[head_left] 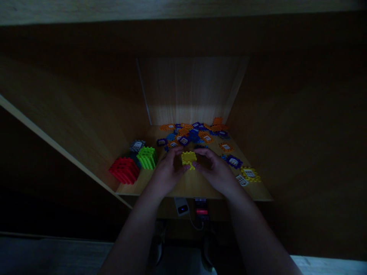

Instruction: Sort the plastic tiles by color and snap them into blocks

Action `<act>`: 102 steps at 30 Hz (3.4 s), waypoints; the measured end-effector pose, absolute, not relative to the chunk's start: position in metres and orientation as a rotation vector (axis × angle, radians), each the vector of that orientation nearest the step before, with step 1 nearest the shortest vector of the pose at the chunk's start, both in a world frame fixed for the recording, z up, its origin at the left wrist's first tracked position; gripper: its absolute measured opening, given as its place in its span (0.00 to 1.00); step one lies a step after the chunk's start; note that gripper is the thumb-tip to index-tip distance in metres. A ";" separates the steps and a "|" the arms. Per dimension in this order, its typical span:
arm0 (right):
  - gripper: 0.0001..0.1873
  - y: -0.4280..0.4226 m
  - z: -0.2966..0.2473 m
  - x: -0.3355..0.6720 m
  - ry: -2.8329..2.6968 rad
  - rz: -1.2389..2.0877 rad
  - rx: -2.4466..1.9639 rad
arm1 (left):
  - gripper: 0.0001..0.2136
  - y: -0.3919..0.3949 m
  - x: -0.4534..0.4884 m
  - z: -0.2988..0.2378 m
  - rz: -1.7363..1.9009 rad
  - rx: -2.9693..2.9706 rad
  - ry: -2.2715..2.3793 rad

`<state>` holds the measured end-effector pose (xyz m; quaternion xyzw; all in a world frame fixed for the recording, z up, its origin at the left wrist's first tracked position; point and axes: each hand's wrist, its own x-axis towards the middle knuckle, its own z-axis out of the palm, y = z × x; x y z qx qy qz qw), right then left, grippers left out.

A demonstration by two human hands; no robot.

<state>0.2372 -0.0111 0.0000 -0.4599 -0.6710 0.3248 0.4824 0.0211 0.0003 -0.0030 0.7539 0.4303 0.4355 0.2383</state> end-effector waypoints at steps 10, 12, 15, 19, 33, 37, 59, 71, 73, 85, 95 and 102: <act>0.20 -0.010 -0.003 0.240 -1.671 0.793 -1.096 | 0.27 0.000 0.021 -0.003 1.202 2.064 1.156; 0.21 -0.011 -0.003 0.240 -1.671 0.790 -1.100 | 0.27 0.001 0.020 -0.004 1.209 2.066 1.153; 0.23 -0.012 -0.002 0.240 -1.690 0.762 -1.117 | 0.28 0.002 0.020 -0.005 1.218 2.067 1.154; 0.24 -0.013 -0.002 0.240 -1.720 0.753 -1.103 | 0.30 0.003 0.020 -0.004 1.206 2.085 1.150; 0.30 -0.011 -0.008 0.240 -1.823 0.593 -1.192 | 0.32 0.003 0.020 -0.004 1.130 2.088 1.229; 0.31 -0.011 -0.009 0.240 -1.851 0.537 -1.226 | 0.32 0.004 0.020 -0.005 1.119 2.086 1.234; 0.34 -0.011 -0.012 0.241 -1.829 0.635 -1.178 | 0.28 0.001 0.019 0.000 1.108 1.987 1.151; 0.33 -0.011 -0.007 0.241 -1.817 0.645 -1.171 | 0.32 0.002 0.018 -0.003 1.080 2.022 1.190; 0.33 -0.011 -0.007 0.241 -1.816 0.638 -1.182 | 0.31 0.003 0.018 -0.004 1.080 2.022 1.192; 0.33 -0.012 -0.008 0.241 -1.820 0.601 -1.169 | 0.31 0.001 0.018 -0.002 1.094 2.055 1.178; 0.34 -0.013 -0.009 0.240 -1.823 0.602 -1.183 | 0.31 0.002 0.019 -0.004 1.092 2.085 1.178; 0.34 -0.014 -0.007 0.241 -1.836 0.587 -1.193 | 0.30 0.001 0.019 -0.003 1.096 2.098 1.180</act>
